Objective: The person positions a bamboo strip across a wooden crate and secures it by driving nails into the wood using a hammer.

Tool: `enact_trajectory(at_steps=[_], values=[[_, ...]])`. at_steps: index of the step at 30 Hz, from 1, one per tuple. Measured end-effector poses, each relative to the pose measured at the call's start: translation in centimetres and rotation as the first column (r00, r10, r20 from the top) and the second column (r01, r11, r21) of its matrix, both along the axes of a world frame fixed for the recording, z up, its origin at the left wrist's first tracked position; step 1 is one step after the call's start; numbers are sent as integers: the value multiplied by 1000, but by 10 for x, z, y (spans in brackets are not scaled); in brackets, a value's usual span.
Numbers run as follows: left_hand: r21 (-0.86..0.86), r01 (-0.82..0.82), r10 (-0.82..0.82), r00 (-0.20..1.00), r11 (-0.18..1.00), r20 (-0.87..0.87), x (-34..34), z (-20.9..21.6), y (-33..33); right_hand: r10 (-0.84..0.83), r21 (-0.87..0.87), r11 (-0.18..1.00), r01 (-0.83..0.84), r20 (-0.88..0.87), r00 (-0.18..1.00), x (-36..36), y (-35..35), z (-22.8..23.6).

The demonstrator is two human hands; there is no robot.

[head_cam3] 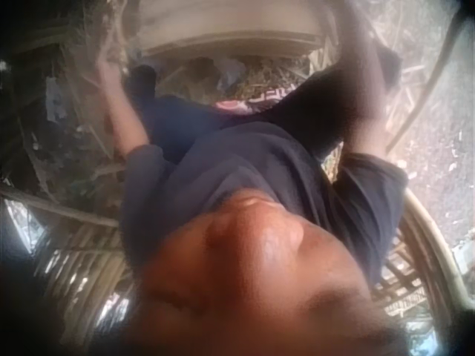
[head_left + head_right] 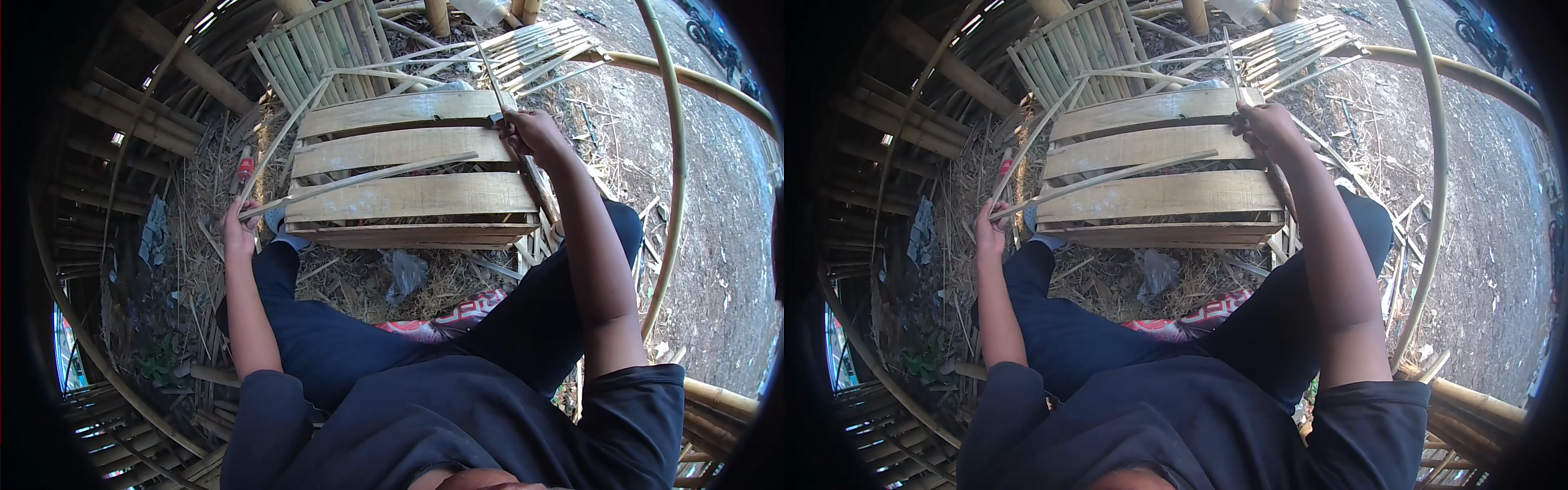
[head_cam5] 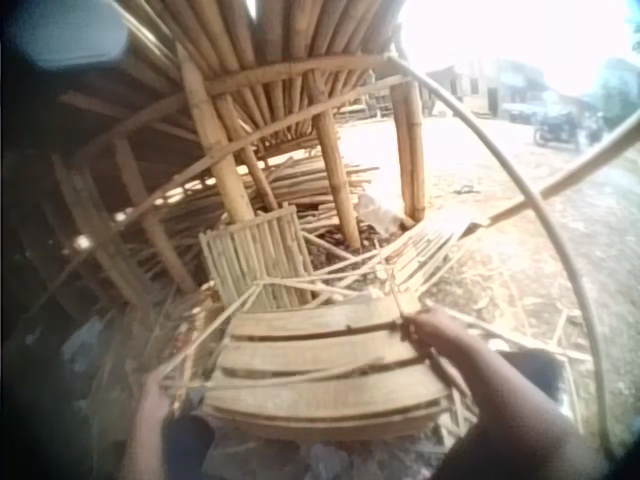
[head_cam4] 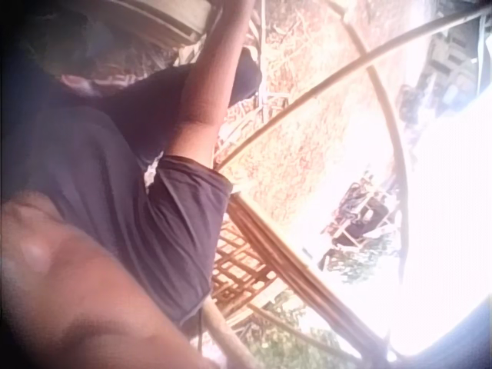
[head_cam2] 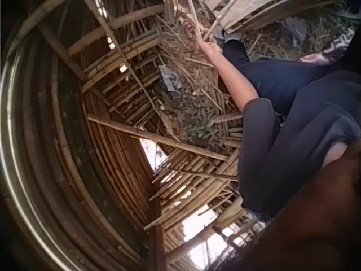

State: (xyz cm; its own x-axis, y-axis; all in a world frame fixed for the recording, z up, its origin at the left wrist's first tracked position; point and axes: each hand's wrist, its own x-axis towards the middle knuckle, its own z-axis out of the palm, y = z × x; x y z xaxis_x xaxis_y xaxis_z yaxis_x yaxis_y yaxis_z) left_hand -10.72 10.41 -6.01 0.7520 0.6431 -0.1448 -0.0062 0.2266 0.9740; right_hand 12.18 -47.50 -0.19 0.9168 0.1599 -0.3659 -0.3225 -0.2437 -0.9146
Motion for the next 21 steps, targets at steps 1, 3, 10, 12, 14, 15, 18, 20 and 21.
enact_trajectory(at_steps=[1,3,10,12,14,15,18,20,21], values=[[3,-3,3,1000,1000,0,-2,-9,-2,3,9,1000,-3,-1,1000,-1,3,1],[-37,-22,22,1000,999,2,-8,-29,-6,19,-1,1000,-19,8,1000,-4,11,1],[-53,-5,4,1000,999,-27,-15,-61,-32,72,-288,957,-25,155,985,-7,33,-36],[-47,-16,14,999,999,-45,-21,-64,-27,110,-374,927,-21,219,970,-16,43,-40],[-39,-33,31,998,999,-63,-29,-69,-19,159,-499,866,-33,213,964,-20,54,-53],[-60,-21,17,997,998,-76,-26,-76,-15,174,-570,822,-12,230,957,-19,54,-65],[-111,7,-25,986,994,-162,-34,-81,-4,223,-586,805,-89,161,961,-28,64,-79],[-59,-40,13,921,997,-389,-31,-76,-22,317,-733,680,-1,293,902,-43,67,-85],[-59,-42,15,920,997,-391,-32,-72,-24,318,-733,680,-4,291,902,-45,68,-84]])
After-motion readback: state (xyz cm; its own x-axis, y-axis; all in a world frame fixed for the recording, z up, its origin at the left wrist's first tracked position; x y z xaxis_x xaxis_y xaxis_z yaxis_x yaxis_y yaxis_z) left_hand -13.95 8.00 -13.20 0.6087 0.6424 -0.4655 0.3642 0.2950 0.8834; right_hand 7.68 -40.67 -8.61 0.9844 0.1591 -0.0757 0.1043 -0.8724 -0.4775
